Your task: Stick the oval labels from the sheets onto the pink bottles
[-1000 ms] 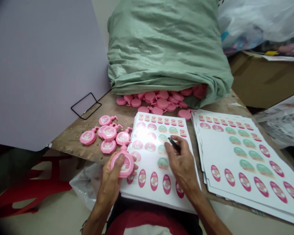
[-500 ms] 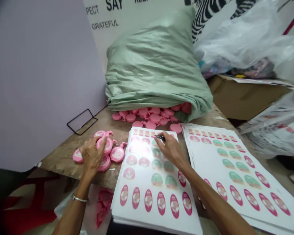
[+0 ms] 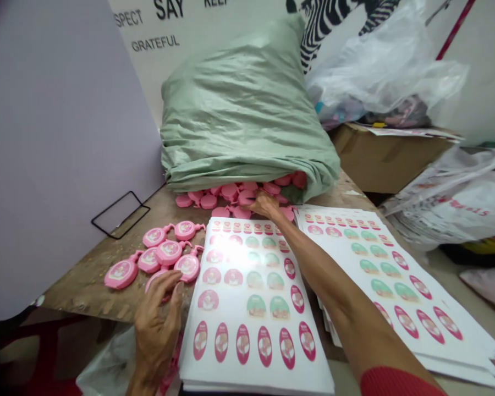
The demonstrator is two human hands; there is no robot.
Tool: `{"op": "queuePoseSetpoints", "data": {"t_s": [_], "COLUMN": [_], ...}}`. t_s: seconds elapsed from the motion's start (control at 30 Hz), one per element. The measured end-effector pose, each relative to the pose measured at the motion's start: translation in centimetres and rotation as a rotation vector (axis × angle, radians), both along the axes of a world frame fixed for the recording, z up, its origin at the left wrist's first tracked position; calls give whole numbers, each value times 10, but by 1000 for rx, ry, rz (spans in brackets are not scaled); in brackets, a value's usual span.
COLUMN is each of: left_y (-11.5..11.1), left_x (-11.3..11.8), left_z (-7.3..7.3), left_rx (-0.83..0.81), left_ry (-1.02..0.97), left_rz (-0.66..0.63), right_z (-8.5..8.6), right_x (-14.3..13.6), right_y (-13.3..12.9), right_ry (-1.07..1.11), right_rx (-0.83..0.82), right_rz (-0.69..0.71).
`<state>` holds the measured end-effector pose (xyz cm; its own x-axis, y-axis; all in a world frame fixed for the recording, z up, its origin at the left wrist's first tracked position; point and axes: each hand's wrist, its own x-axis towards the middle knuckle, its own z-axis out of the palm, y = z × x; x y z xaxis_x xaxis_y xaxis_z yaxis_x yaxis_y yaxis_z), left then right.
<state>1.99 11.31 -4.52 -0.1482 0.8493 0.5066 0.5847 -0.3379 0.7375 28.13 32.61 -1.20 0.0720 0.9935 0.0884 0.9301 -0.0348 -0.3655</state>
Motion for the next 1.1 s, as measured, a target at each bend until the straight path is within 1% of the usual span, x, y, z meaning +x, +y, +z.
{"op": "queuePoseSetpoints", "data": {"t_s": [0.07,0.13,0.17,0.2,0.23,0.27,0.3,0.33,0.4,0.43,0.5,0.57,0.6,0.63,0.7,0.8,0.87,0.97,1.1], "left_y": [3,11,15,17,19,19,17,15,8,5,-1,-5,-7,-9,-13,-20,-24,-32,-42], "left_x": [4,11,17,24,31,38,44,49,52,50,41,30,25,21,16,15,16,20,26], "left_z": [2,7,9,11,14,16,17,18,18,17,13,10,9,8,9,12,13,12,6], "left_rx": [-233,-481,-594,-694,-778,-844,-893,-923,-942,-938,-907,-859,-837,-821,-806,-777,-744,-710,-768], "left_ry": [-190,-450,-592,-726,-838,-922,-978,-1013,-1060,-1079,-1112,-1121,-1116,-1107,-1087,-1093,-1115,-1130,-1127], "left_rz": [-54,-153,-242,-350,-459,-551,-607,-621,-555,-501,-389,-287,-242,-203,-150,-89,-45,-13,-28], "right_z": [11,22,27,30,33,35,35,34,31,28,19,7,0,-8,-21,-35,-41,-45,-50], "right_x": [0,-7,-13,-19,-24,-29,-32,-32,-25,-20,-8,-3,-5,-9,-24,-52,-66,-77,-81], "right_y": [-27,-65,-85,-105,-124,-140,-153,-163,-175,-178,-185,-193,-199,-205,-218,-231,-233,-230,-226], "right_ry": [13,31,48,69,74,76,85,107,214,285,401,433,428,417,376,274,212,133,18], "right_rx": [8,-6,-14,-24,-46,-49,-52,-56,-74,-87,-88,-65,-55,-46,-25,44,106,189,250], "right_rz": [106,290,485,631,736,795,818,819,759,692,487,294,243,222,227,210,194,202,238]}}
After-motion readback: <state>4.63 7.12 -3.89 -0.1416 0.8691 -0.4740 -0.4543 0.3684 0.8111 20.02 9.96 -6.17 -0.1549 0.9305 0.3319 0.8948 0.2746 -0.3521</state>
